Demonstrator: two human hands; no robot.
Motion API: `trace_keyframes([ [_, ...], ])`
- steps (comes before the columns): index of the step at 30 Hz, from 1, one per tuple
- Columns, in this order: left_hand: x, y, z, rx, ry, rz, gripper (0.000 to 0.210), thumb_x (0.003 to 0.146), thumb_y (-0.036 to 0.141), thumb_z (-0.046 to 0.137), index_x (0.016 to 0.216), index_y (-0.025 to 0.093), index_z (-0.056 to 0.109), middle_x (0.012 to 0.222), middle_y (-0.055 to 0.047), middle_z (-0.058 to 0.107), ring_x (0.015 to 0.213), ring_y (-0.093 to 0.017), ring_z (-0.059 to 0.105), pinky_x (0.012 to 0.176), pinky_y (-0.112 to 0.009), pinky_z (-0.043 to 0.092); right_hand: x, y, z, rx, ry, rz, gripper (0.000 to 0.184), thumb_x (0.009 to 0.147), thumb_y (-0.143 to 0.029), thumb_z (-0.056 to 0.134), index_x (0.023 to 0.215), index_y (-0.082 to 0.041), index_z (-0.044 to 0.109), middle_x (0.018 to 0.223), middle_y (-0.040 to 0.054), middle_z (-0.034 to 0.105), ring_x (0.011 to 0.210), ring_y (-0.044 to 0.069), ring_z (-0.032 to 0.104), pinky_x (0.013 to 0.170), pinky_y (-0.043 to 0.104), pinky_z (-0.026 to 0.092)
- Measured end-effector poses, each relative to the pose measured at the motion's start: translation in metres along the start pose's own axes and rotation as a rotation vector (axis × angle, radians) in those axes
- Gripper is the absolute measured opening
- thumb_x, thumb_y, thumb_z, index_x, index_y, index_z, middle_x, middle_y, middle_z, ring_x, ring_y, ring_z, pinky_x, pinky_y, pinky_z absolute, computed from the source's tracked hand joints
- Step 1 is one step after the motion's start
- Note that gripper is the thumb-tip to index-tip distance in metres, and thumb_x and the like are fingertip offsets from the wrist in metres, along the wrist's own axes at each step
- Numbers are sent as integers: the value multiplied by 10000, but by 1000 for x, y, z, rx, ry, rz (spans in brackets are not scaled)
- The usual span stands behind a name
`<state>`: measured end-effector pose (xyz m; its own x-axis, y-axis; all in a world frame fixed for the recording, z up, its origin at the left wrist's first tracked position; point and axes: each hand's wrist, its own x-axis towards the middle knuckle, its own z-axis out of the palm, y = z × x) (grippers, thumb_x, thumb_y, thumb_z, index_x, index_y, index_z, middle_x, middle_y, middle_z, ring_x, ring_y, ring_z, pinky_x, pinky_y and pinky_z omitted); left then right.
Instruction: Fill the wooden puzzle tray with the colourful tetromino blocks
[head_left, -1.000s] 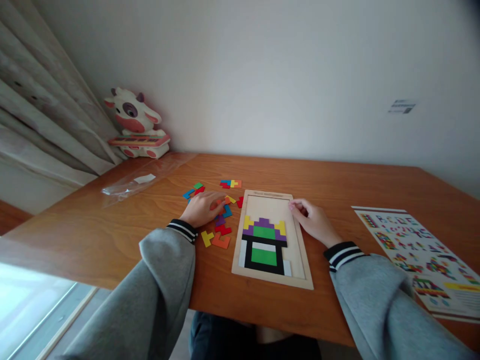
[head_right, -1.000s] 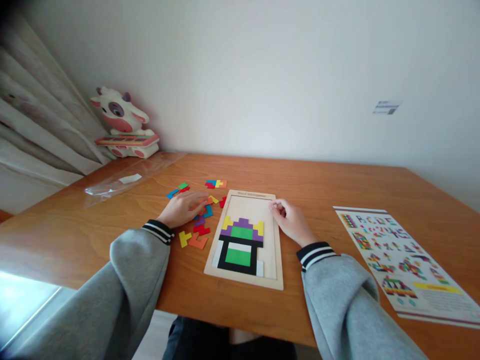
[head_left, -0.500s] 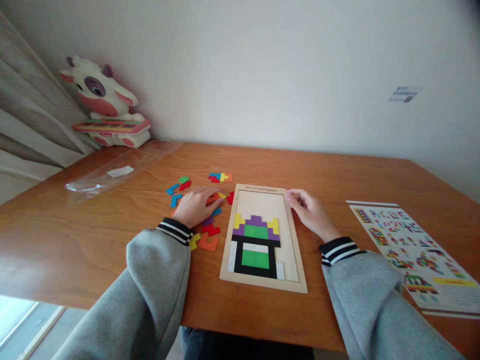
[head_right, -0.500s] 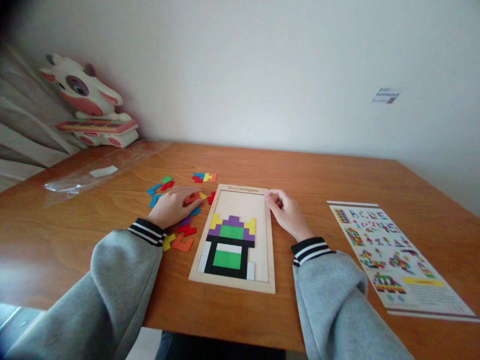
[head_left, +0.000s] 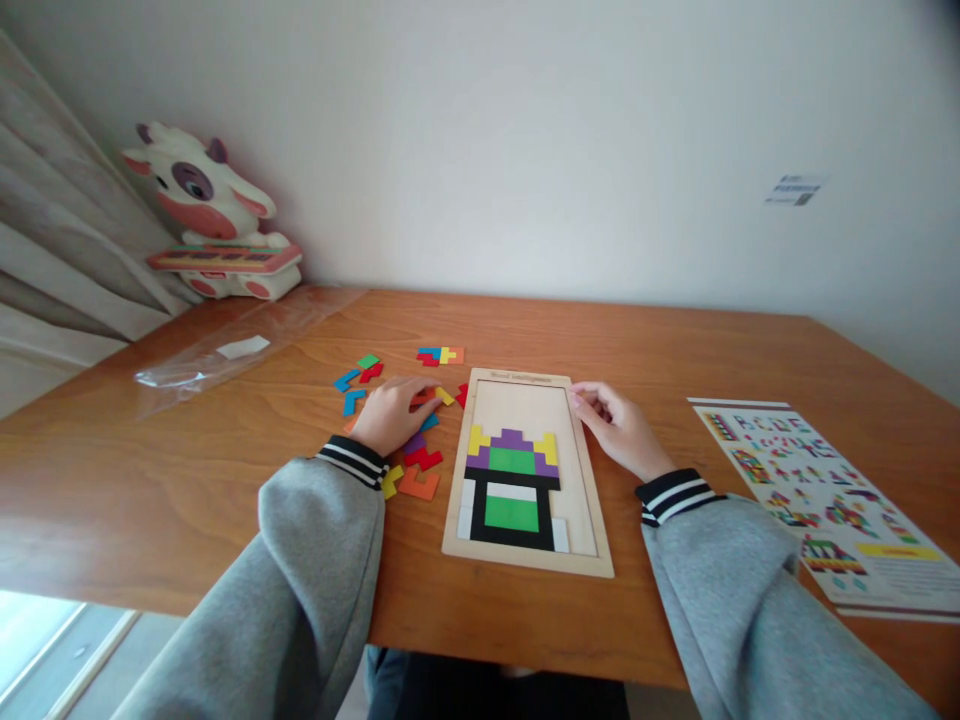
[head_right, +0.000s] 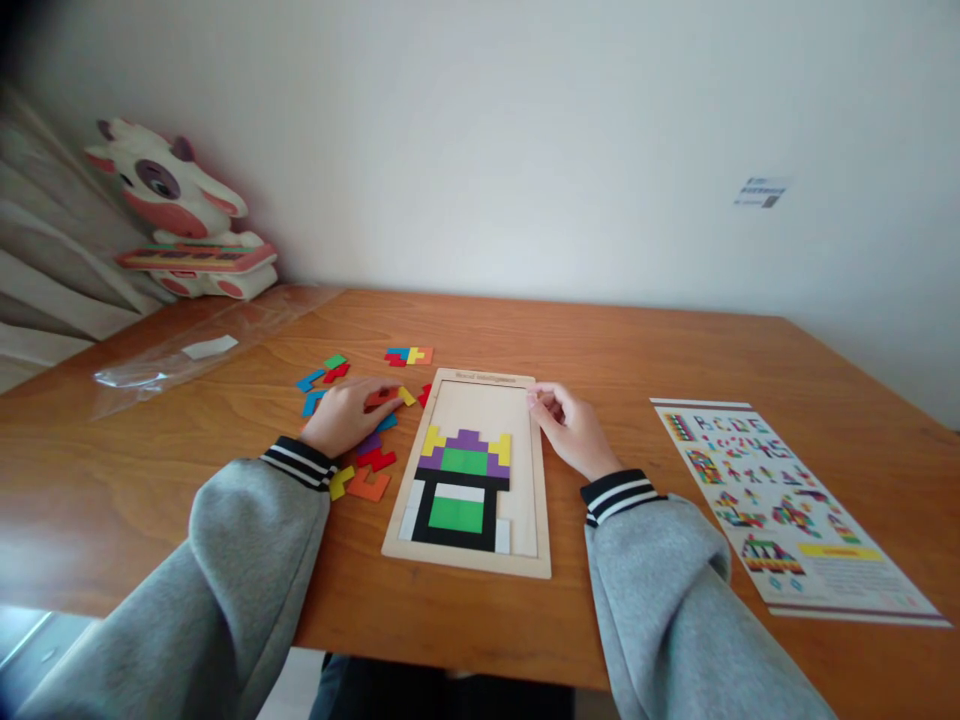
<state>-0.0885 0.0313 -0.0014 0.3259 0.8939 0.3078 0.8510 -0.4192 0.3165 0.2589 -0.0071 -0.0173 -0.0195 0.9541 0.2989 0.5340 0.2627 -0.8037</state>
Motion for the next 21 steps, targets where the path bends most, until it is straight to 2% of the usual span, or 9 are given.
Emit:
trace_keyframes([
  [6,-1,-5,-1,-29,8,33,326,933,401,514,1089,193,710,1086,-81,750,1009,-253,694,909,-373,537,0,2,0,-12,3,-17,440,892,-591,565,1062,-196,655,805,41,665,660,167,577,587,305,468],
  [11,-1,-13,-3,-54,24,241,332,946,434,528,1070,188,714,1156,-86,730,1083,-250,667,1000,-405,505,-1,6,-2,-113,-39,-88,393,881,-549,589,1071,-208,640,842,48,642,692,182,584,644,340,507],
  [14,-2,-13,-5,-30,8,349,335,952,453,541,1076,197,718,1155,-83,726,1079,-246,663,996,-418,504,-1,8,-3,-203,-47,-155,338,887,-496,593,1059,-210,649,857,50,604,726,192,576,700,363,517],
  [17,-3,-9,-6,-25,-33,400,331,958,450,544,1098,200,709,1162,-83,719,1074,-239,660,984,-416,510,0,9,-5,-233,-50,-174,277,888,-439,586,1028,-209,654,857,51,584,728,192,568,713,364,521],
  [21,-4,-3,-6,-48,-20,450,321,970,405,537,1171,199,682,1226,-84,698,1130,-231,634,1019,-415,499,0,11,-5,-245,-59,-169,247,889,-374,569,1036,-196,655,870,57,575,733,188,568,723,362,525],
])
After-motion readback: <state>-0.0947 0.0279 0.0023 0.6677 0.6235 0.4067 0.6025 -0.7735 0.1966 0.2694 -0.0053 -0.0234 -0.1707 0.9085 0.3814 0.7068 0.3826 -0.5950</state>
